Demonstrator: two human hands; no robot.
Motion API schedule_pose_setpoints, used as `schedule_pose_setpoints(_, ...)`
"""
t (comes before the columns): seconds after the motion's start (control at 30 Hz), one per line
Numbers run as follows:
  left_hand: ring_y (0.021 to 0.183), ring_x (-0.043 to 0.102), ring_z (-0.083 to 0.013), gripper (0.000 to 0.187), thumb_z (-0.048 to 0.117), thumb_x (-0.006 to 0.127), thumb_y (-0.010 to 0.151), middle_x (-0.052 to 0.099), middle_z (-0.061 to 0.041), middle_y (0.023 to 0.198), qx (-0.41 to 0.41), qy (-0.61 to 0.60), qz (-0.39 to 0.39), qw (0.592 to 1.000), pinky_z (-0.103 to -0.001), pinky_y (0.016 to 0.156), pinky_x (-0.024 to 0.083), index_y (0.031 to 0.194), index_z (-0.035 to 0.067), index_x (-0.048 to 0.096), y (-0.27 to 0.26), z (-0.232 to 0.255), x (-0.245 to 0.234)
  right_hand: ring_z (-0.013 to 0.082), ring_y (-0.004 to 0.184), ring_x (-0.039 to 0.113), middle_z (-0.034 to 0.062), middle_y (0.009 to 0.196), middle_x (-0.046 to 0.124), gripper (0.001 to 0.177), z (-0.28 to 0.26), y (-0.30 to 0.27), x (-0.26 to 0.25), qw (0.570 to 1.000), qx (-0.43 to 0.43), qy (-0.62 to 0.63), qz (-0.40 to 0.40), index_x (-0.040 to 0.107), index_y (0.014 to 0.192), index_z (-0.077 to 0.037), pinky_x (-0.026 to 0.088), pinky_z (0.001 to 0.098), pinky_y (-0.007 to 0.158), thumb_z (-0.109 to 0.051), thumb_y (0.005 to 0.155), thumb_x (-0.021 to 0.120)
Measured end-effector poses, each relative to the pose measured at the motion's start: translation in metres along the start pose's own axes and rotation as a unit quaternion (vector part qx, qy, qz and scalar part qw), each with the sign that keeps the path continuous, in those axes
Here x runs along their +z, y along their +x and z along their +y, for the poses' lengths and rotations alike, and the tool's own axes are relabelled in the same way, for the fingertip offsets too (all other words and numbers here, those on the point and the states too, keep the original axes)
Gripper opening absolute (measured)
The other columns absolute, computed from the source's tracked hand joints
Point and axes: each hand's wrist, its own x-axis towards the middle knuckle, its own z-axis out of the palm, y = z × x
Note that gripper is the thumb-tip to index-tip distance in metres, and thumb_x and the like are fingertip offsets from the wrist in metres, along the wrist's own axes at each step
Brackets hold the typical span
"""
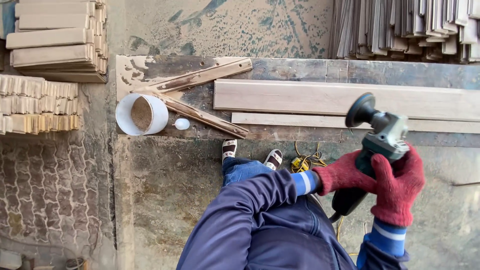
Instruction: Sanding a wooden plank using an angle grinder with a sanding disc attachment on a workbench.
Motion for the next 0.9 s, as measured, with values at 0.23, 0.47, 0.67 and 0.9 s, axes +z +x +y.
schedule_pose_setpoints(0.23,0.090,0.070,-0.0240,0.050,0.014,0.083,0.067,0.074,-0.012,0.100,0.025,-0.097,-0.011,0.995,-0.040,0.087,0.057,0.113,0.003,0.067,-0.010,-0.014,-0.046,0.0441,0.087,0.070,0.0308,0.106,0.068,0.066,0.041,-0.073,0.024,0.878,0.319,0.303,-0.188,0.051,0.136,0.009,0.056,0.0504,0.077,-0.008,0.075,0.069)
schedule_pose_setpoints(0.47,0.097,0.068,-0.0234,0.047,0.016,0.078,0.077,0.072,-0.013,0.106,0.032,-0.202,-0.062,0.977,-0.038,0.092,0.054,0.120,0.003,0.065,-0.052,-0.005,-0.114,0.0306,0.070,0.067,0.0212,0.087,0.070,0.051,0.033,-0.066,0.085,0.856,0.358,0.281,-0.243,0.063,0.116,0.007,0.053,0.0396,0.064,-0.009,0.070,0.078)
schedule_pose_setpoints(0.67,0.084,0.074,-0.0324,0.058,0.006,0.094,0.056,0.073,-0.017,0.092,-0.152,-0.225,0.087,0.959,-0.043,0.077,0.063,0.110,0.001,0.073,-0.075,0.030,-0.139,0.0304,0.086,0.071,0.0176,0.100,0.072,0.086,0.045,-0.057,0.151,0.851,0.362,0.325,-0.196,0.057,0.127,-0.010,0.061,0.0481,0.066,-0.002,0.050,0.094)
schedule_pose_setpoints(0.9,0.097,0.074,-0.0378,0.066,0.008,0.088,0.072,0.071,-0.018,0.113,-0.195,-0.229,0.261,0.917,-0.050,0.077,0.067,0.132,0.010,0.059,-0.044,-0.026,-0.174,0.0234,0.094,0.069,0.0065,0.097,0.070,0.103,0.028,-0.018,0.178,0.915,0.333,0.047,-0.221,0.058,0.137,-0.043,0.054,0.0357,0.090,-0.035,0.045,0.103)
